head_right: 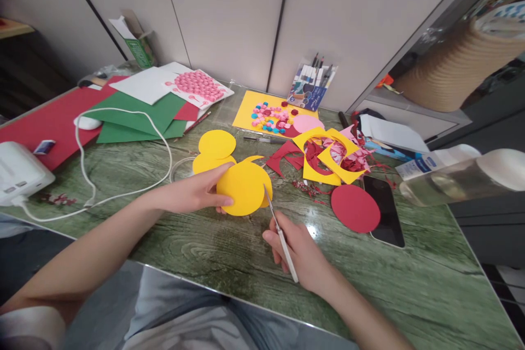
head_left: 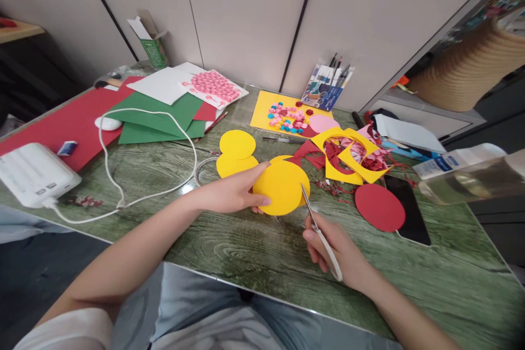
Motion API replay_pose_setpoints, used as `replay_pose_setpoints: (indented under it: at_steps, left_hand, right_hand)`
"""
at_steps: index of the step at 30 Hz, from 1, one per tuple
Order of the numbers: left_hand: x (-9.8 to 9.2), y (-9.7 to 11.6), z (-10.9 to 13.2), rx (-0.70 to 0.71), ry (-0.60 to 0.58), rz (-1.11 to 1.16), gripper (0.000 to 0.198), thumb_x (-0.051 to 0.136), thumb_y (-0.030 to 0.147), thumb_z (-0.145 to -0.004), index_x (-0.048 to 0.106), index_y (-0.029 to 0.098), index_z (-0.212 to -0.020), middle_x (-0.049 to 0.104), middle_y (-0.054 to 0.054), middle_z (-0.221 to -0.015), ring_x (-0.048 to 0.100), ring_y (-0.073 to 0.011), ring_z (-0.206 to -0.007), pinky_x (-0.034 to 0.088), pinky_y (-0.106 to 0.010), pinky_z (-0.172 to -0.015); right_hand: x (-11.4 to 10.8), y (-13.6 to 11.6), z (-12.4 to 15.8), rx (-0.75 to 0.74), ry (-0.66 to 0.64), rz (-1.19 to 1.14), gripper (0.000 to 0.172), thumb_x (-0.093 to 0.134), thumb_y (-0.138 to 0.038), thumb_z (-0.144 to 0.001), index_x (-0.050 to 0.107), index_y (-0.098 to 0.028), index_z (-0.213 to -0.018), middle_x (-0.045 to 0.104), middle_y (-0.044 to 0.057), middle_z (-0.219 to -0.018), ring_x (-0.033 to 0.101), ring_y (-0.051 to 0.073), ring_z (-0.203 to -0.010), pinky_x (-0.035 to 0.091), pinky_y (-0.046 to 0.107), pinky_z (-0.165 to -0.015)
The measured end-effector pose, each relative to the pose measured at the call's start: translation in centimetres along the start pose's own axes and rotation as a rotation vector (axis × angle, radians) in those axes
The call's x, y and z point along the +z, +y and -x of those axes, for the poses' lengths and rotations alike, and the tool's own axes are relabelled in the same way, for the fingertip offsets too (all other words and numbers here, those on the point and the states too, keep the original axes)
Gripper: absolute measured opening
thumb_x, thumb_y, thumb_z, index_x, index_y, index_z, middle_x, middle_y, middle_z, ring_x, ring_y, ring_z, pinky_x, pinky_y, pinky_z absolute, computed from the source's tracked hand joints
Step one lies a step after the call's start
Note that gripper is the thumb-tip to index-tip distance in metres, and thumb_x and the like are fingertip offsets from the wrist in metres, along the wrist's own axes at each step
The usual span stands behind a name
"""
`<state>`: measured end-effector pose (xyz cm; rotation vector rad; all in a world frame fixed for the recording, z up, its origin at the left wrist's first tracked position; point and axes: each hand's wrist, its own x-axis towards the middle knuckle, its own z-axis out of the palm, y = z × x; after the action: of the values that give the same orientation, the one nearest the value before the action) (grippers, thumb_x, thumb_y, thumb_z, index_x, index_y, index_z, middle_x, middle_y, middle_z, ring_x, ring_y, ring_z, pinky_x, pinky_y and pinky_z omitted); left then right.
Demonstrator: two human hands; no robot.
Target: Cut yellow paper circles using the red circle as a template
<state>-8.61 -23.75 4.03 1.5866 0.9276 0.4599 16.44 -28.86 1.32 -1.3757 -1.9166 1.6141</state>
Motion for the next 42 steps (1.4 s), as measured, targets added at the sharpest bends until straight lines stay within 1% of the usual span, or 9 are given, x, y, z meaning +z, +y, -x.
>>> replay_pose_setpoints:
  at_steps: [5,13,17,23,29,33,36,40,42]
  left_hand:
    - [0.0,0.1,0.1,0.007,-0.024,-0.001,0.06,0.054,0.03,-0.08,0.025,0.02,-0.132,0.06,-0.004,-0.088,0.061,-0.0162,-0.068,0.05,-0.027,-0.057]
    - [0.2,0.3,0.0,0.02,-0.052,0.063,0.06,0.057,0.03,-0.079,0.03,0.019,-0.131,0.06,-0.006,-0.092,0.061,-0.0158,-0.067,0.05,-0.026,-0.057]
    - [0.2,0.3,0.0,0.038,-0.055,0.071,0.054,0.057,0.03,-0.078,0.036,0.018,-0.126,0.06,-0.007,-0.092,0.06,-0.0159,-0.068,0.05,-0.026,-0.057]
    - [0.0,0.1,0.0,0.008,-0.097,0.076,0.059,0.054,0.028,-0.08,0.026,0.019,-0.131,0.058,-0.003,-0.084,0.059,-0.0139,-0.064,0.049,-0.023,-0.054]
    - [-1.0,0.0,0.3,0.015,-0.119,-0.012,0.048,0.056,0.029,-0.079,0.038,0.018,-0.122,0.059,-0.005,-0.089,0.059,-0.0147,-0.067,0.048,-0.023,-0.056]
    - [-1.4,0.4,0.5,0.008,-0.167,0.039,0.044,0.059,0.025,-0.075,0.046,0.018,-0.117,0.059,-0.006,-0.094,0.058,-0.0146,-0.066,0.049,-0.024,-0.055]
    - [-1.8,0.6,0.7,-0.007,-0.187,0.068,0.046,0.059,0.023,-0.074,0.046,0.018,-0.118,0.06,-0.006,-0.092,0.058,-0.0151,-0.065,0.049,-0.024,-0.054]
    - [-2.3,0.6,0.9,-0.017,-0.242,0.032,0.048,0.057,0.022,-0.075,0.044,0.019,-0.121,0.06,-0.006,-0.094,0.059,-0.0162,-0.071,0.049,-0.023,-0.058]
    - [-2.1,0.5,0.6,-0.013,-0.197,0.022,0.049,0.058,0.022,-0.075,0.043,0.02,-0.122,0.058,-0.005,-0.097,0.059,-0.0155,-0.072,0.049,-0.023,-0.059]
  right_hand:
    - [0.1,-0.1,0.0,-0.025,0.011,0.013,0.027,0.036,-0.046,-0.09,0.037,-0.022,-0.077,0.048,-0.006,-0.052,0.041,0.007,-0.036,0.031,0.018,-0.036]
    - [0.5,0.2,-0.1,-0.047,0.022,0.018,0.028,0.034,-0.047,-0.09,0.038,-0.021,-0.079,0.05,-0.005,-0.054,0.044,0.008,-0.038,0.033,0.019,-0.038]
    - [0.6,0.2,-0.1,-0.053,0.024,0.02,0.027,0.035,-0.047,-0.09,0.038,-0.021,-0.079,0.05,-0.005,-0.054,0.043,0.008,-0.038,0.032,0.019,-0.038]
    - [0.6,0.3,-0.1,-0.029,0.009,0.019,0.026,0.036,-0.045,-0.09,0.037,-0.022,-0.079,0.049,-0.006,-0.053,0.042,0.008,-0.037,0.03,0.018,-0.036]
    - [0.3,0.0,0.1,0.003,-0.031,0.025,0.025,0.038,-0.044,-0.089,0.037,-0.022,-0.077,0.049,-0.006,-0.051,0.042,0.008,-0.036,0.031,0.017,-0.036]
    - [0.2,-0.4,0.1,0.054,-0.079,0.006,0.025,0.042,-0.044,-0.088,0.037,-0.022,-0.076,0.048,-0.006,-0.051,0.041,0.008,-0.036,0.03,0.017,-0.034]
    - [0.2,-0.4,0.1,0.075,-0.1,-0.018,0.025,0.042,-0.045,-0.088,0.037,-0.023,-0.076,0.047,-0.007,-0.05,0.04,0.008,-0.035,0.029,0.017,-0.033]
    - [0.3,-0.2,0.1,0.073,-0.124,-0.012,0.026,0.043,-0.046,-0.087,0.038,-0.022,-0.076,0.047,-0.007,-0.049,0.04,0.007,-0.035,0.03,0.016,-0.034]
    - [0.2,-0.1,0.0,0.058,-0.109,-0.027,0.026,0.043,-0.045,-0.087,0.038,-0.022,-0.076,0.047,-0.007,-0.049,0.04,0.007,-0.035,0.03,0.016,-0.033]
